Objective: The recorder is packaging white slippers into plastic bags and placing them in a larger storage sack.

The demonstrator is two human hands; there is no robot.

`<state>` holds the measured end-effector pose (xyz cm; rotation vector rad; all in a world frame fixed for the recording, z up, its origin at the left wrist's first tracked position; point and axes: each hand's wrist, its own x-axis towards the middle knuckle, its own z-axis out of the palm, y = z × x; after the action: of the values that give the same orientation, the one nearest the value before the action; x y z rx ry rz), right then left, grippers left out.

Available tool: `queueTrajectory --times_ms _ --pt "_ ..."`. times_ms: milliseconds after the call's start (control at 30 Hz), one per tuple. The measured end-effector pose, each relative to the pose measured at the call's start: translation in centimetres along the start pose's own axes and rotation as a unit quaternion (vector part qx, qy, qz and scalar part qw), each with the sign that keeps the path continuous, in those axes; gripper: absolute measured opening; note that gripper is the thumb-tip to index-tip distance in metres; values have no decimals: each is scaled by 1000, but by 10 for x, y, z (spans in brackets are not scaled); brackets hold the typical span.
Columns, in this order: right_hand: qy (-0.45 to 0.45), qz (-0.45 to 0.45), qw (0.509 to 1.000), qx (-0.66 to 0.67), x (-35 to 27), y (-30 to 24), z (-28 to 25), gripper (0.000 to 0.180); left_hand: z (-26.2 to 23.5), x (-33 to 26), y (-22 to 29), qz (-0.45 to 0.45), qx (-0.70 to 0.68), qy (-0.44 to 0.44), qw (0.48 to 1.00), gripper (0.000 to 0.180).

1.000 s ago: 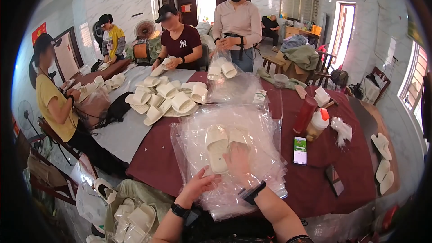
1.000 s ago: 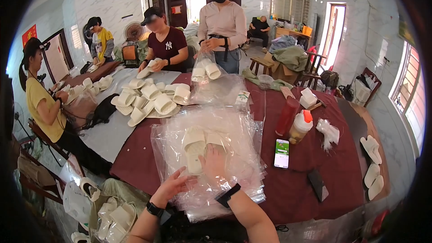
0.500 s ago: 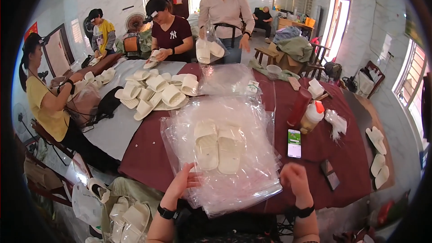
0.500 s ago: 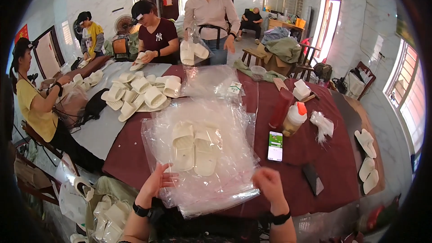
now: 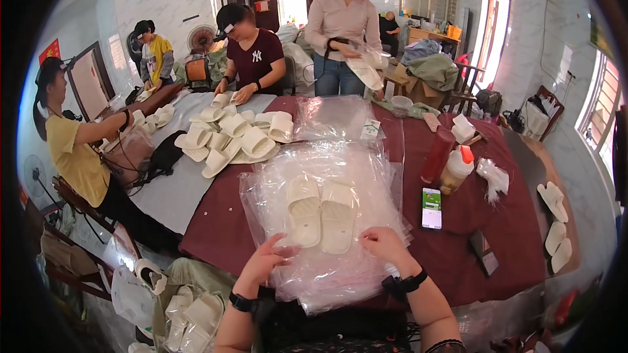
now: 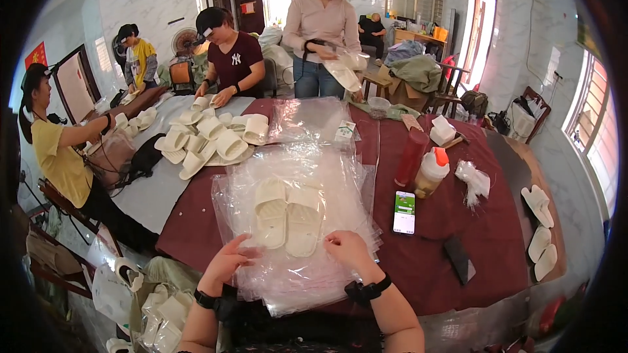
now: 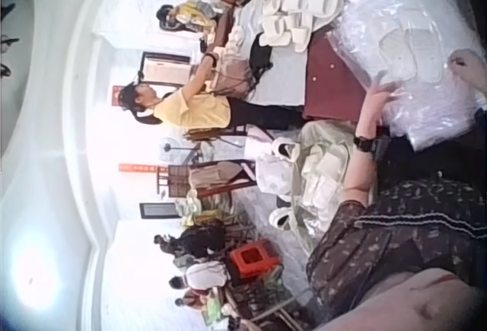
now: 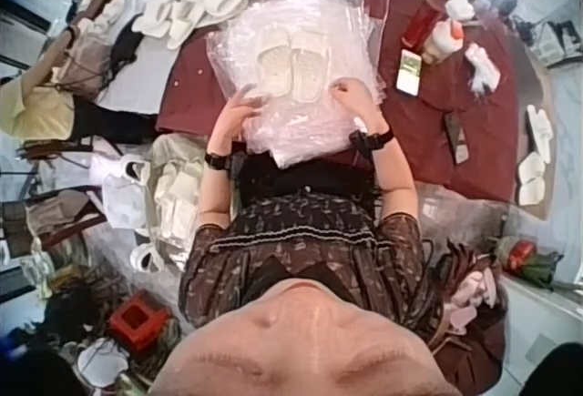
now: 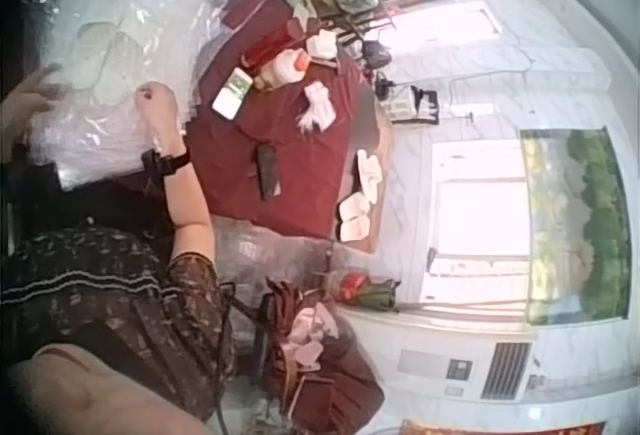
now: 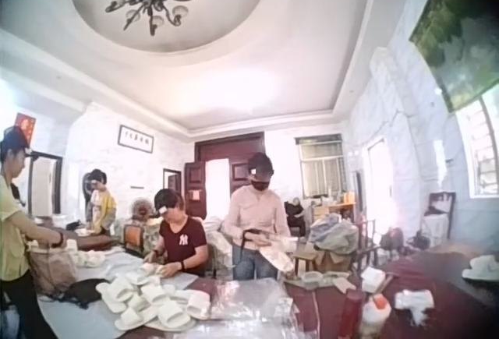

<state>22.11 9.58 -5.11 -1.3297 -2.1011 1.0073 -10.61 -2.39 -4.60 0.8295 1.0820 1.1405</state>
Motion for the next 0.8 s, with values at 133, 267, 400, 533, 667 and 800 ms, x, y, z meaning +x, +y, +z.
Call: queueTrajectory --times_ms 133,267,400,533,667,800 --pt "11 32 985 172 5 20 -13 29 -28 2 0 7 -123 -17 992 59" --pt "-28 94 964 249 -2 -1 -21 27 -26 -1 -11 2 -107 35 994 56" --pt "-132 103 951 258 -6 15 -26 27 -12 -9 2 -7 82 60 995 64" --pt "-249 40 945 206 -7 22 -23 25 -11 -10 -1 -19 276 124 953 71" --pt "-209 55 963 162 -12 0 -28 18 -16 -19 4 17 264 52 963 76" --pt "-159 79 944 280 -13 6 -28 11 -10 -27 22 30 236 -4 971 83"
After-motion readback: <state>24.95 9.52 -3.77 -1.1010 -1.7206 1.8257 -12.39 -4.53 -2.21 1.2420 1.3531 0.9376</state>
